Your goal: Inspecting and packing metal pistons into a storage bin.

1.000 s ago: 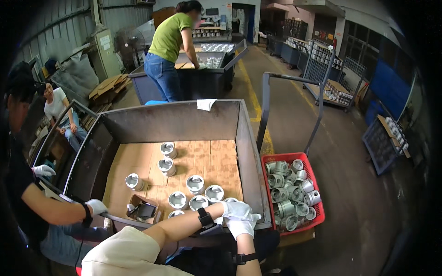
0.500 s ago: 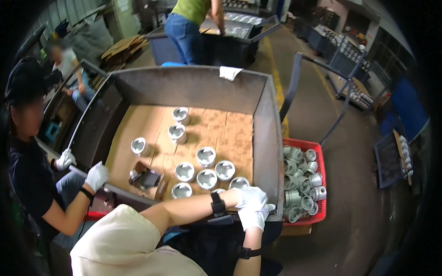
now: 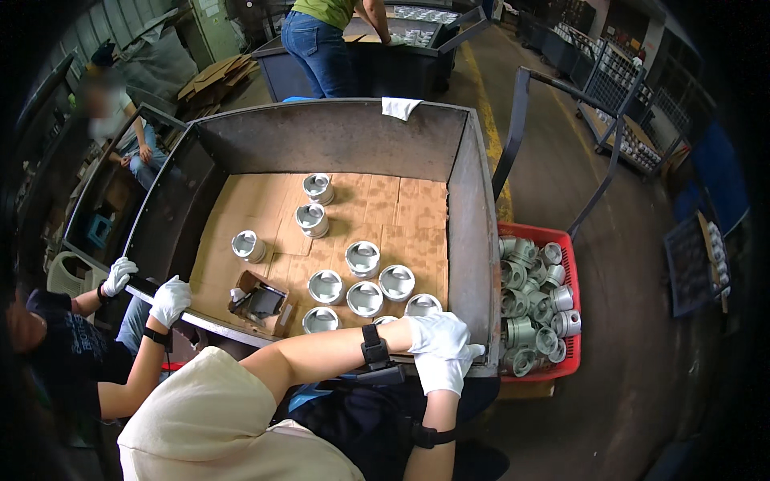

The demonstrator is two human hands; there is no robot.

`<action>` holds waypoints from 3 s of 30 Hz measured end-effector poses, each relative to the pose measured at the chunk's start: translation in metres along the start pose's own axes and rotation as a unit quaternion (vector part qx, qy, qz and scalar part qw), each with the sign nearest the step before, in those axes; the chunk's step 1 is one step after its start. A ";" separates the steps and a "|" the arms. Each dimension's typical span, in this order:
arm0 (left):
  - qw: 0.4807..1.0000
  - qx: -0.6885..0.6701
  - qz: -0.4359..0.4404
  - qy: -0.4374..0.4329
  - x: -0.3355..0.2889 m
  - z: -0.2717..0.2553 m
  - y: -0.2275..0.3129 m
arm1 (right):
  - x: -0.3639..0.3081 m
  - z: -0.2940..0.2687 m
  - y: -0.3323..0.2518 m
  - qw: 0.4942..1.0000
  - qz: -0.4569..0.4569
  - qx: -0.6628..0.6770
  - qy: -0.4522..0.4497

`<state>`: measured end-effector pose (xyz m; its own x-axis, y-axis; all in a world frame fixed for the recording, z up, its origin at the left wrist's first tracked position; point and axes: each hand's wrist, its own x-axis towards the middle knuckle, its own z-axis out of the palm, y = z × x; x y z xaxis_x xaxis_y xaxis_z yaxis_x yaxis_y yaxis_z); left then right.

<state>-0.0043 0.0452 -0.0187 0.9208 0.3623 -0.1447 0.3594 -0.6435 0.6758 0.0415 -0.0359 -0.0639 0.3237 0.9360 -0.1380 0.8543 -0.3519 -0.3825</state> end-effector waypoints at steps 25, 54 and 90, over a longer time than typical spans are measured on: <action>0.996 0.037 0.085 0.006 0.003 0.002 -0.012 | -0.001 0.011 0.005 0.997 0.018 0.036 0.069; 0.919 0.301 -0.199 -0.161 -0.011 -0.002 -0.260 | -0.013 -0.047 -0.030 0.992 0.081 -0.022 0.099; 0.869 0.465 -0.167 -0.034 0.083 -0.072 -0.504 | -0.002 -0.041 -0.027 0.985 0.083 -0.028 0.151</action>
<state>-0.1199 0.4482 -0.3196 0.7367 0.6133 -0.2848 0.5466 -0.7881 -0.2832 0.0345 -0.0282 -0.0158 0.5601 0.8238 0.0870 0.7978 -0.5081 -0.3245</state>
